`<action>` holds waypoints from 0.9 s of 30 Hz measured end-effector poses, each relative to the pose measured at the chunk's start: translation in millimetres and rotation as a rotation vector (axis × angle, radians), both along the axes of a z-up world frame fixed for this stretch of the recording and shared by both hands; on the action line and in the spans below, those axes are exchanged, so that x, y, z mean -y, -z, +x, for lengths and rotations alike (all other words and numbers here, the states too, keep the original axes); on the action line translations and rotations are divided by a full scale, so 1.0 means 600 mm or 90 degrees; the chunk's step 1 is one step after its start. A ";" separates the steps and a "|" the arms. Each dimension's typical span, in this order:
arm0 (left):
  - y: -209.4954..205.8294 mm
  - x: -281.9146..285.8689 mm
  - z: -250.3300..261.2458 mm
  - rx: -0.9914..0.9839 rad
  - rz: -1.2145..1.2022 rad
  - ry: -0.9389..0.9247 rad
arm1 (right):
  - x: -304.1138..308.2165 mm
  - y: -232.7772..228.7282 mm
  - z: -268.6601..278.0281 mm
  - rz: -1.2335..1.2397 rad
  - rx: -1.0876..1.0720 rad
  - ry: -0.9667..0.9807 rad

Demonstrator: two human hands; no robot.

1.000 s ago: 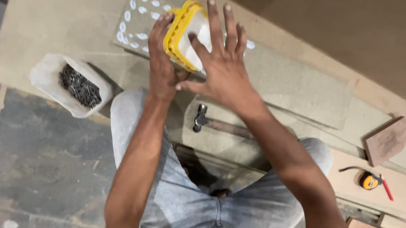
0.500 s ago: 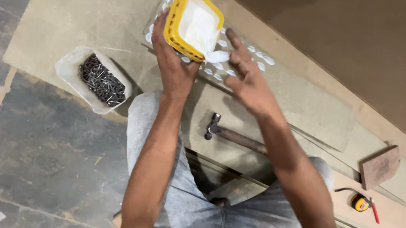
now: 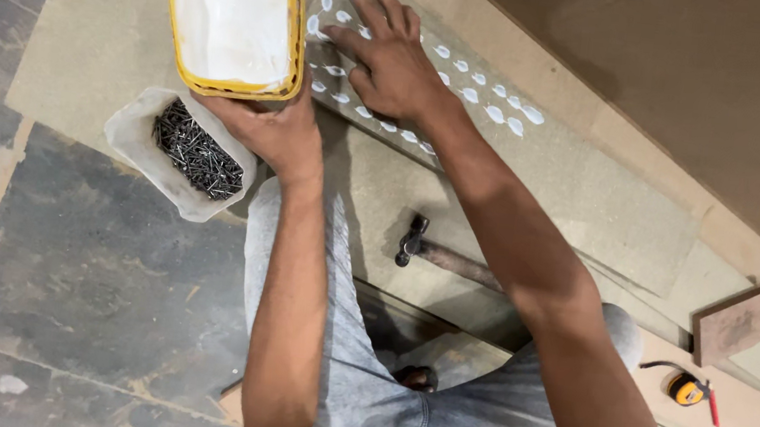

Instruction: The person applies dots of white adhesive from a container onto a long piece of wood using their fingers, spreading the glue in rows across the surface.

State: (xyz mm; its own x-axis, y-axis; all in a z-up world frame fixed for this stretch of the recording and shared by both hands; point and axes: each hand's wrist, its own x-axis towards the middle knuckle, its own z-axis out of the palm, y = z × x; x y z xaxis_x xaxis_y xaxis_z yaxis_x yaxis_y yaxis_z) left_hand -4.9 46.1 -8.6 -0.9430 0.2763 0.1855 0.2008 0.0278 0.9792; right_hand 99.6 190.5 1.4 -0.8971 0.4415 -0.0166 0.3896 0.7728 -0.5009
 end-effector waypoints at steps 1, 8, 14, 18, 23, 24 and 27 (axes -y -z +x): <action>0.001 0.000 0.001 -0.004 -0.005 0.000 | 0.001 -0.005 0.007 0.001 -0.010 0.005; 0.056 0.002 -0.005 -0.033 -0.041 0.016 | -0.003 -0.010 0.112 0.033 -0.027 -0.013; 0.116 0.020 -0.018 -0.136 -0.092 0.052 | 0.008 -0.003 0.223 0.070 0.052 0.008; 0.112 0.018 -0.022 -0.196 -0.072 0.091 | 0.017 -0.012 0.272 0.062 0.033 0.032; 0.107 0.022 -0.029 -0.153 -0.022 0.138 | 0.042 -0.031 0.328 0.044 0.135 0.060; 0.111 0.018 -0.026 -0.137 -0.004 0.147 | 0.042 -0.034 0.341 0.039 0.142 0.069; 0.120 0.027 -0.032 -0.147 -0.007 0.161 | 0.051 -0.037 0.375 0.024 0.184 0.091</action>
